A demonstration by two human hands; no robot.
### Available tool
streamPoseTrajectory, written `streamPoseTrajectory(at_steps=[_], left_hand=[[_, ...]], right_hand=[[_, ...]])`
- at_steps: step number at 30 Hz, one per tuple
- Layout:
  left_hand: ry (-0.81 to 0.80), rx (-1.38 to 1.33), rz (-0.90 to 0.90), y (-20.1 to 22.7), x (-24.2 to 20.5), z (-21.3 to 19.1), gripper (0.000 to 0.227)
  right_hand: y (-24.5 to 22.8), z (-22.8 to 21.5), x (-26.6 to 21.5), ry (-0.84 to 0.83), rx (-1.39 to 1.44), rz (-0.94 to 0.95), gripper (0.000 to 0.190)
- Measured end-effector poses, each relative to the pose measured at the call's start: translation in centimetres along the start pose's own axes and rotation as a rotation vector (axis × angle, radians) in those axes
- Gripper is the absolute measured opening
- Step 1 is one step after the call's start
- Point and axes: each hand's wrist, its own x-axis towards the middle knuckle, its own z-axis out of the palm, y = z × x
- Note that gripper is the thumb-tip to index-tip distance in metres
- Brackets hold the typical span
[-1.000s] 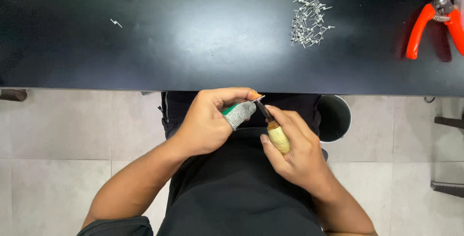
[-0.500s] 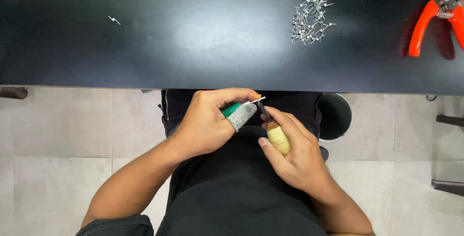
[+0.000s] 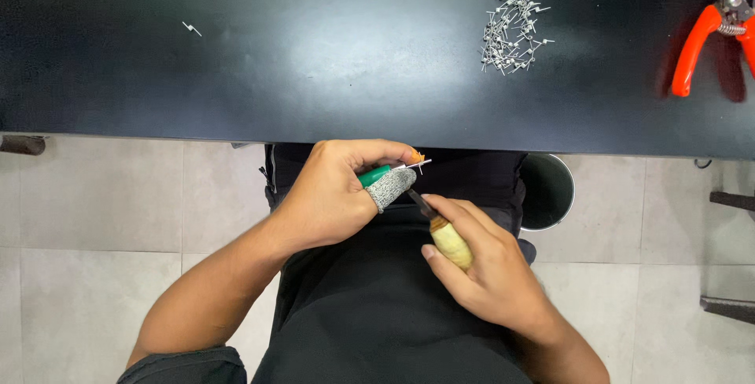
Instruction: The person repeatedly picks up small electronic components from a pile on a black table and uses a screwdriver to trim their leads. The trimmed components are placed in a separate pile to the left.
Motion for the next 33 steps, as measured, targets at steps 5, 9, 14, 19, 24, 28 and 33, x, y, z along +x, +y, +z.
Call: streamPoseTrajectory(at_steps=[5,9,14,19,24,28,33], left_hand=[[-0.015,0.033,0.025,-0.3,-0.2,-0.3,0.025],[-0.013,0.063,0.058,-0.1,-0.2,-0.7,0.025],[0.053,0.191,-0.054,1.4,-0.1,-2.4,0.017],[0.335,0.576,0.010,1.0,-1.2,-9.5,0.025],[0.540,0.691,-0.194,-0.3,-1.9,-14.9,0.037],[0.514,0.703,-0.306,-1.1,-2.7,-16.6,0.054],[0.622,0.625,-0.136,-2.6,-3.8,-16.1,0.053]], right_hand=[[-0.4,-2.3,-0.4,-0.030,0.167,-0.017,0.053],[3.0,-3.5,-1.0,0.208,0.415,-0.124,0.056],[4.2,-7.3,3.4,0.675,0.396,-0.233,0.048],[6.1,-12.1,8.2,0.499,-0.005,-0.114,0.044],[8.0,-14.0,12.4,0.365,-0.402,-0.146,0.030],[8.7,-13.9,14.1,0.304,-0.596,-0.192,0.022],[10.0,-13.6,13.3,0.341,-0.682,-0.219,0.025]])
